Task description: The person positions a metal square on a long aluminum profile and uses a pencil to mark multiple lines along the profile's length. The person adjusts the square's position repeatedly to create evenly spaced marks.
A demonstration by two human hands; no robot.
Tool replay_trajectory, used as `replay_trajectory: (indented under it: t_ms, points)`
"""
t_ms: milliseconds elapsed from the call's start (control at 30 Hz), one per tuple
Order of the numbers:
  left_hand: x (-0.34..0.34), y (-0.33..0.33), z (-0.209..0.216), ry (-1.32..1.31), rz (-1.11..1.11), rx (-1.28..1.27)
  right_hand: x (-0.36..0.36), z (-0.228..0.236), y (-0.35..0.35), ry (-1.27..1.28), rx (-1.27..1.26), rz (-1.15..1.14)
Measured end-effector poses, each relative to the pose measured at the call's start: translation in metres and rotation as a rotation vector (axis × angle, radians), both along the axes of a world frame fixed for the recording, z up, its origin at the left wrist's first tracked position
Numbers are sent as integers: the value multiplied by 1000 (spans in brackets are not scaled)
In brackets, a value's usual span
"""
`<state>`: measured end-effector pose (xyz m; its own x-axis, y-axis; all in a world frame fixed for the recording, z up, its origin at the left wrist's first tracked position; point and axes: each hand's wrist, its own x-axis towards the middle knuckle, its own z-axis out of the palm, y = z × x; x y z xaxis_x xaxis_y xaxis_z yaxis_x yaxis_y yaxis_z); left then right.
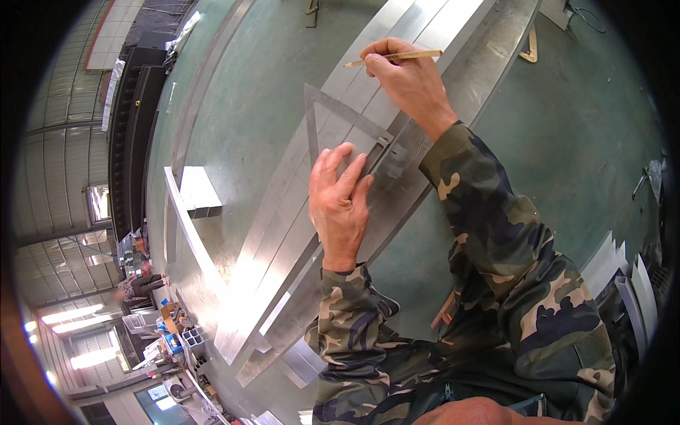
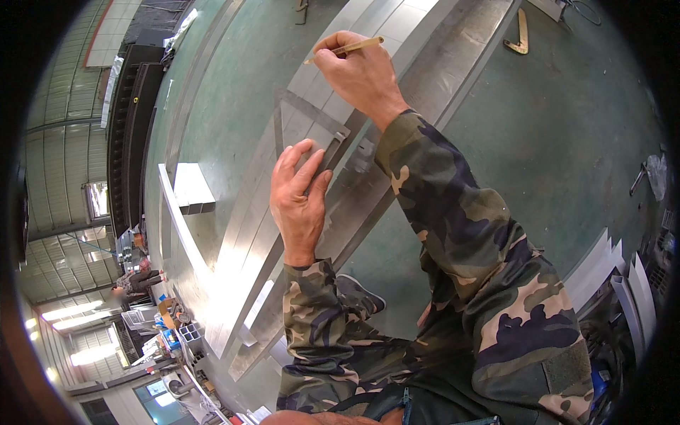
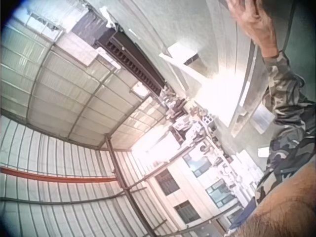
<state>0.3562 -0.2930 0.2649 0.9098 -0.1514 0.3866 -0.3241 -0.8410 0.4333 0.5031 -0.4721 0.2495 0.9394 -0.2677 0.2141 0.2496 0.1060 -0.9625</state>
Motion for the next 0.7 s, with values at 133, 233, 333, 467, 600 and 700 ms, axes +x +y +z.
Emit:
replay_trajectory:
  t_ms: [133,233,333,467,600,700]
  points:
    - [2,1,-2,-14,-8,-10,2,0,0,-1,-11,-2]
    - [-6,13,-4,-1,20,1,1,0,15,-8,-73,37]
    - [-4,7,3,1,34,-31,8,15,14,-70,-215,88]
    - [0,3,2,-21,27,-48,16,15,23,-62,-316,172]
    - [-2,3,5,-43,30,-43,14,14,38,-16,-441,164]
    - [1,0,6,-54,24,-61,16,15,35,-14,-487,138]
